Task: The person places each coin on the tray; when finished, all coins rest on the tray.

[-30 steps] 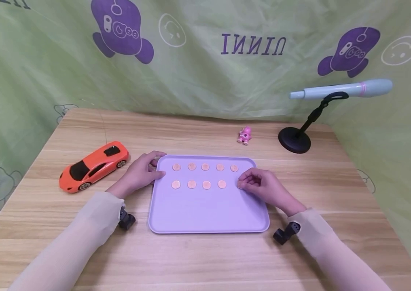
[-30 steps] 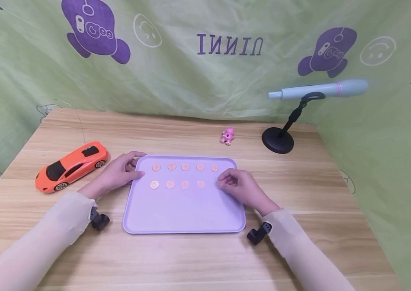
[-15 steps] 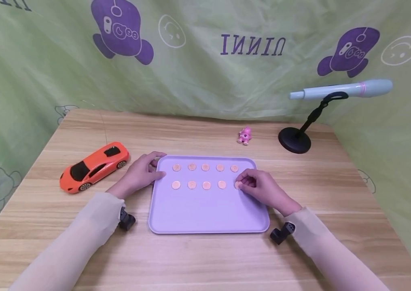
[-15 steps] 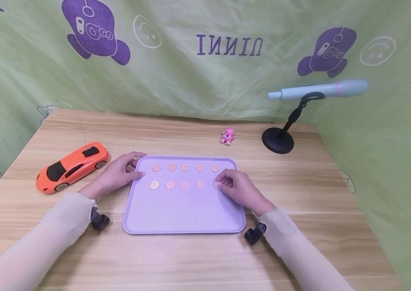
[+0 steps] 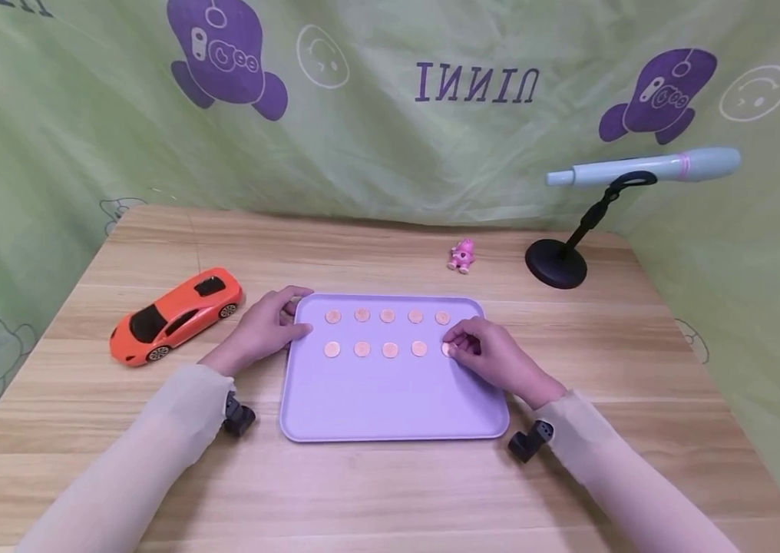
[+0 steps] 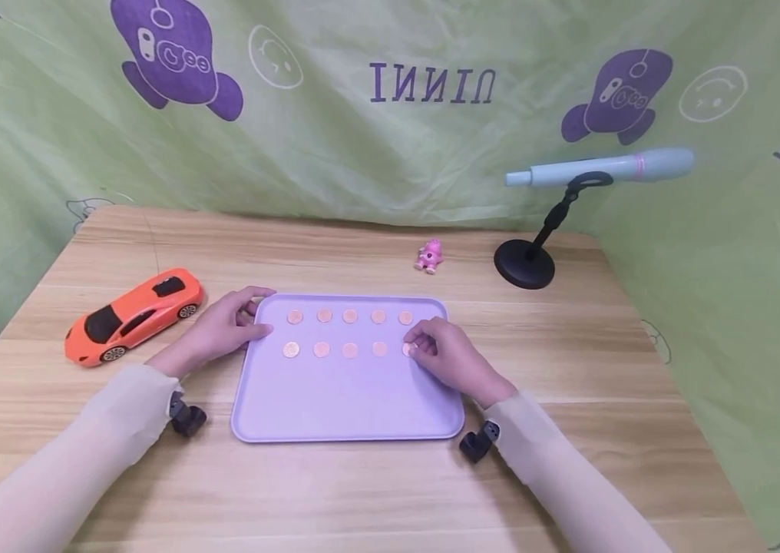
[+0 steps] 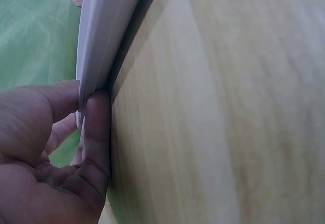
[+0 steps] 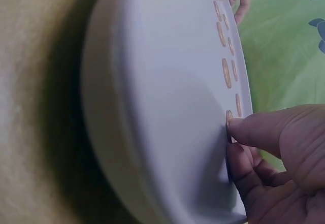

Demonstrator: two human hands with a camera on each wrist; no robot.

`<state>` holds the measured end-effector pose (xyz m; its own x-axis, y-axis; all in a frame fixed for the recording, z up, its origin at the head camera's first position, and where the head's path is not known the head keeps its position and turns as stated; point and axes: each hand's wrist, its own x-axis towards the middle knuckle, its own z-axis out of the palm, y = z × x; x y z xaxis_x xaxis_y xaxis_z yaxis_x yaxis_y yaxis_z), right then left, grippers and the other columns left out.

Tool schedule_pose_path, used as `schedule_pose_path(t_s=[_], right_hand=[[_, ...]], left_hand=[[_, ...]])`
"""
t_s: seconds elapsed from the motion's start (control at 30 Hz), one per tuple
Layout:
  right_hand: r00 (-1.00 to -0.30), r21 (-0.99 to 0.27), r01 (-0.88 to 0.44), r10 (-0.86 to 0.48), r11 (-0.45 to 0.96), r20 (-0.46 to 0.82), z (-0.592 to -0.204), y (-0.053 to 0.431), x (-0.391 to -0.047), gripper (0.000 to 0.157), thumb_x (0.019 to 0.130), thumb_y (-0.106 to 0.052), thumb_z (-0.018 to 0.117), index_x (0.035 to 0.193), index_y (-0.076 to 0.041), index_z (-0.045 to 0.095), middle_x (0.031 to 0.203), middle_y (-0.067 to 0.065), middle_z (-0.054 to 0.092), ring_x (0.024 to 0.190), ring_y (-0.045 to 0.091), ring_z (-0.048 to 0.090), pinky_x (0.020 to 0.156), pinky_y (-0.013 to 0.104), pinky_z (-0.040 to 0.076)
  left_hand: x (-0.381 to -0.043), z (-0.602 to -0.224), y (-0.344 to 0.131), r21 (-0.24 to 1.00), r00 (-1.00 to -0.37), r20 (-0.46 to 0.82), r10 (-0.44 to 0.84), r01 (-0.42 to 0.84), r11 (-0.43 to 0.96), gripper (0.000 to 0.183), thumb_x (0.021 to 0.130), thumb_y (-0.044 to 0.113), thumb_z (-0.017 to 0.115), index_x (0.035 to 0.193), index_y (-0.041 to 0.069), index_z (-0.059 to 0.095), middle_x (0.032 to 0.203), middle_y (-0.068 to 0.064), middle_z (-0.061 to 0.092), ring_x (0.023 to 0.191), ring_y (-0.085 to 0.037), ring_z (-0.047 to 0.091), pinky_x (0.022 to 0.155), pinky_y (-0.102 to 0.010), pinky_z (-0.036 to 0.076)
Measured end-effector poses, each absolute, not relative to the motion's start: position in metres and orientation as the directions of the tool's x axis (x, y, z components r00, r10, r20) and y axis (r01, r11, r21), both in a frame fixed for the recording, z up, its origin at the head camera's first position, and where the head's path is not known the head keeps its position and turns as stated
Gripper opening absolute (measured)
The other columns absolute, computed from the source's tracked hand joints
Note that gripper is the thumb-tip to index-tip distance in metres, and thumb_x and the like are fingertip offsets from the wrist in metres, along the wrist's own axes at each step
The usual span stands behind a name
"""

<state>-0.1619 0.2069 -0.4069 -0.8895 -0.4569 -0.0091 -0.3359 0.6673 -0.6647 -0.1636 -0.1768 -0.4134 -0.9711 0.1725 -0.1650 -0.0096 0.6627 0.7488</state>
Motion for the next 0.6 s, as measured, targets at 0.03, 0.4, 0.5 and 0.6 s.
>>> schedule_pose_path(t_s=[0.03, 0.4, 0.5, 0.6], right_hand=[[-0.888, -0.666, -0.34, -0.459, 0.663, -0.003, -0.4068, 0.2065, -0.1619, 0.012, 0.094, -0.001, 0.073, 0.106, -0.002, 0.074, 0.095, 0.009, 0.072, 0.084, 0.014, 0.062, 0.073, 0.021, 0.052], [-0.91, -0.735, -0.265, -0.415, 0.624, -0.024, -0.4108, 0.2039, -0.1646, 0.014, 0.094, -0.001, 0.072, 0.108, 0.0, 0.072, 0.096, 0.013, 0.074, 0.085, 0.016, 0.065, 0.074, 0.019, 0.054], [-0.917, -0.743, -0.242, -0.396, 0.624, -0.034, -0.4137, 0.204, -0.1637, 0.014, 0.095, -0.004, 0.073, 0.108, 0.0, 0.072, 0.096, 0.013, 0.074, 0.085, 0.016, 0.065, 0.074, 0.019, 0.054], [-0.922, -0.75, -0.225, -0.384, 0.622, -0.042, -0.4151, 0.2038, -0.1626, 0.014, 0.096, -0.006, 0.072, 0.109, 0.0, 0.071, 0.097, 0.013, 0.074, 0.085, 0.015, 0.065, 0.074, 0.019, 0.054]], left_hand=[[-0.1638, -0.4134, -0.1771, 0.747, -0.971, -0.165, 0.171, -0.009, 0.665, 0.06, 0.098, 0.014, 0.07, 0.153, 0.009, 0.048, 0.125, -0.022, 0.057, 0.103, -0.029, 0.061, 0.081, -0.029, 0.05], [-0.1642, -0.4122, -0.1791, 0.753, -0.968, -0.189, 0.165, -0.035, 0.657, 0.061, 0.099, 0.014, 0.07, 0.155, 0.009, 0.046, 0.127, -0.023, 0.057, 0.105, -0.03, 0.061, 0.079, -0.029, 0.053], [-0.1634, -0.414, -0.1794, 0.75, -0.966, -0.201, 0.164, -0.044, 0.66, 0.062, 0.099, 0.015, 0.07, 0.155, 0.01, 0.045, 0.128, -0.023, 0.057, 0.105, -0.03, 0.061, 0.079, -0.029, 0.054], [-0.1627, -0.4151, -0.1798, 0.748, -0.965, -0.2, 0.167, -0.041, 0.662, 0.062, 0.099, 0.016, 0.071, 0.155, 0.01, 0.046, 0.128, -0.023, 0.057, 0.105, -0.03, 0.061, 0.08, -0.029, 0.053]])
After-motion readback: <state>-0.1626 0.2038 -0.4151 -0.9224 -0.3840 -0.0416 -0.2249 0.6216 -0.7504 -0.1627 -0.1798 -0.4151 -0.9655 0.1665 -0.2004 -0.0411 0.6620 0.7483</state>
